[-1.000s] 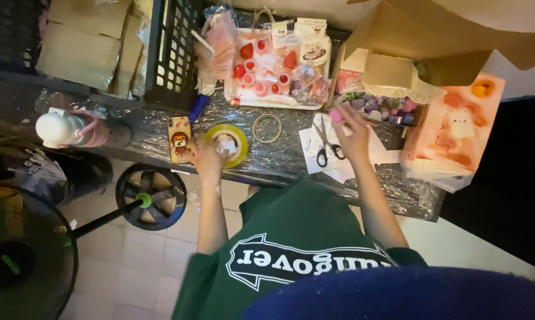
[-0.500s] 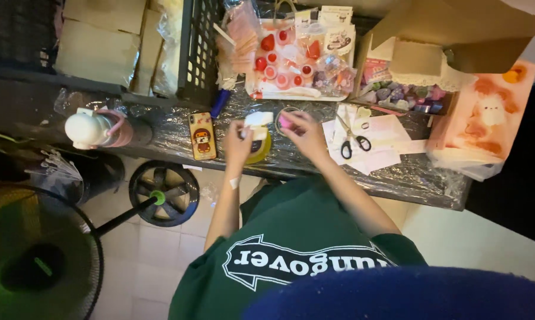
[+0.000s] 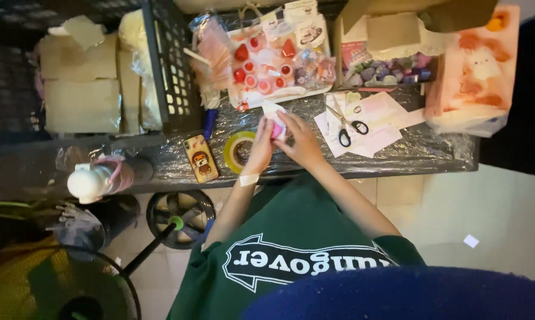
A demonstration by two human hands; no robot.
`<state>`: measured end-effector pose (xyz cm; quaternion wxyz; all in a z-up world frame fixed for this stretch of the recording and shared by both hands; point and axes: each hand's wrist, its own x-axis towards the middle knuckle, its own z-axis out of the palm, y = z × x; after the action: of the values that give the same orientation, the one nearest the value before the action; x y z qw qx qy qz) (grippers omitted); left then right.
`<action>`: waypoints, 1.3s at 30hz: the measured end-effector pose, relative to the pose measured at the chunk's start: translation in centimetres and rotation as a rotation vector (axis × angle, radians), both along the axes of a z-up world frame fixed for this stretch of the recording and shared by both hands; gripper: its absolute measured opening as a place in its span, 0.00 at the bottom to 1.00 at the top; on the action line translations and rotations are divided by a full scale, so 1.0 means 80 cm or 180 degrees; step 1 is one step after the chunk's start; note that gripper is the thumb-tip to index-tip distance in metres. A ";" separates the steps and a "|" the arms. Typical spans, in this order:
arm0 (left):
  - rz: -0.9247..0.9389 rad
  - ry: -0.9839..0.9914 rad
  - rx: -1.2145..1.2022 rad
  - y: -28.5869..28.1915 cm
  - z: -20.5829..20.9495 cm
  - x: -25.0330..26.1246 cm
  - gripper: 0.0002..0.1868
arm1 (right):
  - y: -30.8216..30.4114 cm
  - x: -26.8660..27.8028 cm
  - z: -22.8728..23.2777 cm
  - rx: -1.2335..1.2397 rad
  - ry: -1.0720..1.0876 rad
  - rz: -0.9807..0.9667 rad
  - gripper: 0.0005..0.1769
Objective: The person is preparing candle decoration materials by cutting ribbon, handling small wax pieces, and organizing candle supplies.
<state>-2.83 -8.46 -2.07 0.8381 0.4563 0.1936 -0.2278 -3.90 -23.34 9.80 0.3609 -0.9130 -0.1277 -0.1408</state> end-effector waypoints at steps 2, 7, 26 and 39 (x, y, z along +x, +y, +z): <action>-0.0308 -0.0637 0.0769 -0.004 -0.016 -0.005 0.28 | -0.005 -0.003 -0.005 0.0661 0.0597 -0.0054 0.42; -0.0796 -0.2672 0.2405 -0.020 -0.044 -0.009 0.25 | -0.035 0.005 -0.019 0.1246 0.1751 -0.0434 0.43; -0.0175 -0.1729 0.2180 -0.075 0.042 -0.020 0.18 | -0.094 -0.008 -0.138 0.3467 0.2186 -0.0228 0.10; -0.0401 -0.3091 0.3775 -0.100 0.129 -0.018 0.24 | -0.129 -0.014 -0.129 0.5035 0.3903 -0.0252 0.25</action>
<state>-4.25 -16.43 8.27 0.4296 0.8884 -0.1326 0.0926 -5.01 -33.67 -0.56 0.8631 -0.3289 0.2413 0.2978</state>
